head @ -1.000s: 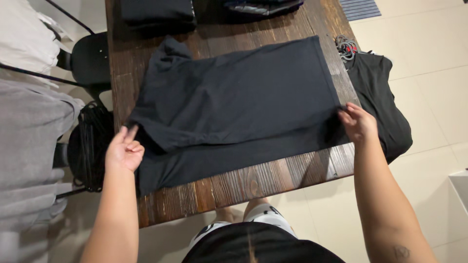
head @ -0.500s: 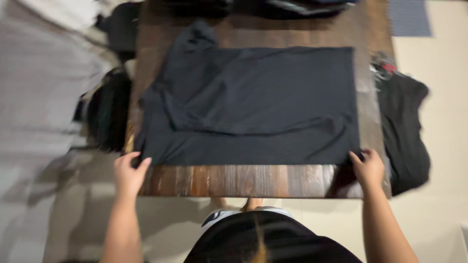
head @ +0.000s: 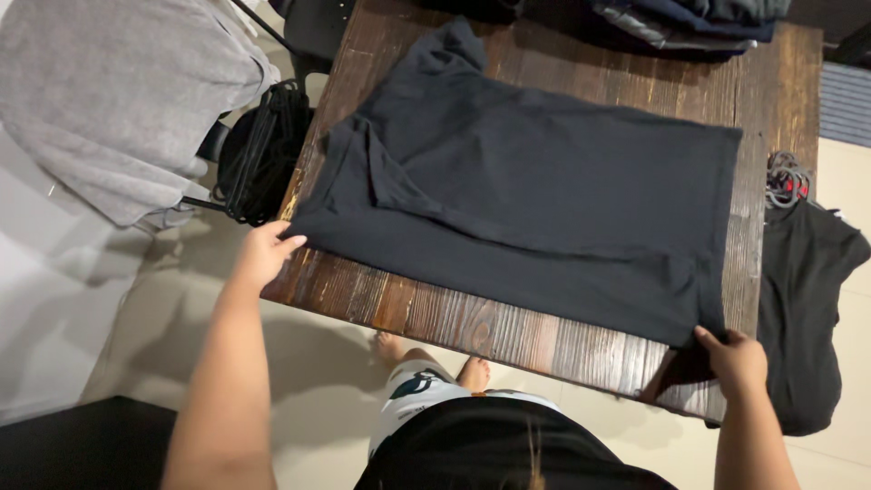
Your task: The person folds a black t-shirt on a wooden table by hand, smoothing the fabric and folding the sides to create a rectangular shape.
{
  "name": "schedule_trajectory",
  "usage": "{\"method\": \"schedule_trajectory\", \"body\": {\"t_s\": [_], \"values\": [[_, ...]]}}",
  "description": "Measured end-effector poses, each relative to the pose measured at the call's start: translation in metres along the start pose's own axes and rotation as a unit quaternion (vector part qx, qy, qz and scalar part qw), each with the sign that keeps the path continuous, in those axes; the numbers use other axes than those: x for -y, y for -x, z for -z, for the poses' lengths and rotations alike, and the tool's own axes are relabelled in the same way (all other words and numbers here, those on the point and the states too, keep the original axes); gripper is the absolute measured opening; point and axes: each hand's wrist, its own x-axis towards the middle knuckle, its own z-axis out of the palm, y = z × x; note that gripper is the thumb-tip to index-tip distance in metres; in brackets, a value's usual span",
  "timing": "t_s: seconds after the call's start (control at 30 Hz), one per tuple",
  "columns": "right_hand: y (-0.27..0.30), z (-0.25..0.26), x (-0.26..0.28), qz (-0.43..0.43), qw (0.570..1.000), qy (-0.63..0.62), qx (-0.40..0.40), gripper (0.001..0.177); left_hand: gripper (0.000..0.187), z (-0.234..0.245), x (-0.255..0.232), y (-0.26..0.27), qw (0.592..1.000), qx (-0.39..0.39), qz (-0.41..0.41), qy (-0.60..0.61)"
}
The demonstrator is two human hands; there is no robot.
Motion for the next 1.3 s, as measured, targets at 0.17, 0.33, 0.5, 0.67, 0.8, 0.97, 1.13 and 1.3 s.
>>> {"method": "schedule_trajectory", "body": {"t_s": [0.17,0.33,0.5,0.67,0.8,0.97,1.13,1.3], "values": [[0.028,0.001,0.048,0.151,0.908,0.306,-0.243,0.053,0.055,0.001,-0.017,0.015,0.999,0.025,-0.001,-0.047],[0.063,-0.041,0.213,0.304,0.923,0.204,-0.114,0.013,0.043,0.011,-0.03,0.023,0.992,-0.001,-0.053,-0.114],[0.145,-0.176,0.418,0.586,0.799,0.064,0.124,0.037,0.036,0.013,-0.052,0.016,0.986,0.037,-0.107,-0.126],[0.203,-0.277,0.548,0.656,0.725,0.138,0.16,0.034,0.027,0.028,-0.08,0.005,0.978,0.084,-0.14,-0.132],[0.196,-0.301,0.593,0.473,0.852,0.223,0.027,0.047,0.026,0.041,-0.088,-0.002,0.953,0.101,-0.255,-0.126],[0.152,-0.333,0.572,0.437,0.876,0.205,0.001,0.063,0.036,0.047,-0.074,-0.012,0.956,0.166,-0.234,-0.065],[0.115,-0.337,0.559,0.381,0.918,0.102,0.034,0.062,0.018,0.039,-0.057,-0.021,0.958,0.13,-0.25,-0.046],[0.083,-0.31,0.564,0.212,0.946,0.014,0.246,0.033,0.019,0.044,-0.053,-0.025,0.954,0.148,-0.261,-0.023]]}}
